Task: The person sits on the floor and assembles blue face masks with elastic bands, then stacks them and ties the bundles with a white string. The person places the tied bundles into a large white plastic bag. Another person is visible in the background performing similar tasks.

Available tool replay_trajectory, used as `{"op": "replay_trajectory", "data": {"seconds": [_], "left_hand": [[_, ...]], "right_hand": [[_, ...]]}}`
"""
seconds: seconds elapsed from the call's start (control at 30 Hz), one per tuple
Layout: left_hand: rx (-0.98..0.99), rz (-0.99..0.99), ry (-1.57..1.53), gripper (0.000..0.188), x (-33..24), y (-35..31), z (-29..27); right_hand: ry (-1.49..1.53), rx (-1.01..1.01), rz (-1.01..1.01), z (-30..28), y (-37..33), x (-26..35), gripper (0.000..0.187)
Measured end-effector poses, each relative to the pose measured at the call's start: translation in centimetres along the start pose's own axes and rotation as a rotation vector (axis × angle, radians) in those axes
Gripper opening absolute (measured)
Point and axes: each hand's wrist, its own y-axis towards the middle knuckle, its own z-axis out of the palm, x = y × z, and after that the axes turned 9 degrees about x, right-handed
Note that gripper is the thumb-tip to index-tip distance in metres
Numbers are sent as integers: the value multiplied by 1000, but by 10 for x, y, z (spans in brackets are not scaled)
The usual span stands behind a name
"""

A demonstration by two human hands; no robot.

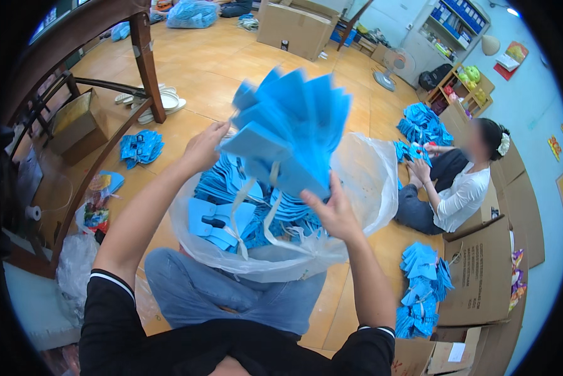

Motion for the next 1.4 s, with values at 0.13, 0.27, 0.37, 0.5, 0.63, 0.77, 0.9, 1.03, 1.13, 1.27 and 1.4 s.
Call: {"op": "replay_trajectory", "data": {"seconds": [0.13, 0.27, 0.37, 0.5, 0.63, 0.77, 0.9, 1.03, 1.13, 1.27, 1.4], "left_hand": [[118, 26, -111, 50, 17, 9, -4], [216, 269, 311, 34, 40, 12, -6], [318, 218, 253, 47, 38, 18, -2], [360, -24, 0, 63, 22, 33, 1], [192, -73, -152, 69, 25, 37, -5], [171, -41, -175, 72, 26, 34, -1], [143, -60, -247, 73, 18, 39, 5], [168, -119, -283, 69, 13, 40, 4], [178, -82, -256, 69, 20, 30, 6], [157, -30, -325, 68, 37, 21, 17], [67, 191, -293, 65, 48, 15, 14]], "right_hand": [[-174, 148, 71, 25, 7, -25, 61], [-227, 143, 60, 27, -3, -41, 58], [-573, 80, -51, 19, -9, -53, 54], [-798, 60, -150, 15, -15, -79, 52], [-691, -162, 35, 20, -16, -98, 52], [-477, -454, 9, 22, 7, -109, 55], [-669, -442, 103, 44, 20, -139, 60], [-851, 174, 484, 78, -6, -182, 72], [-768, 202, 438, 89, -31, -185, 69], [-640, 26, 334, 74, -50, -135, 57], [-720, -465, 62, 39, -68, -68, 50]]}}
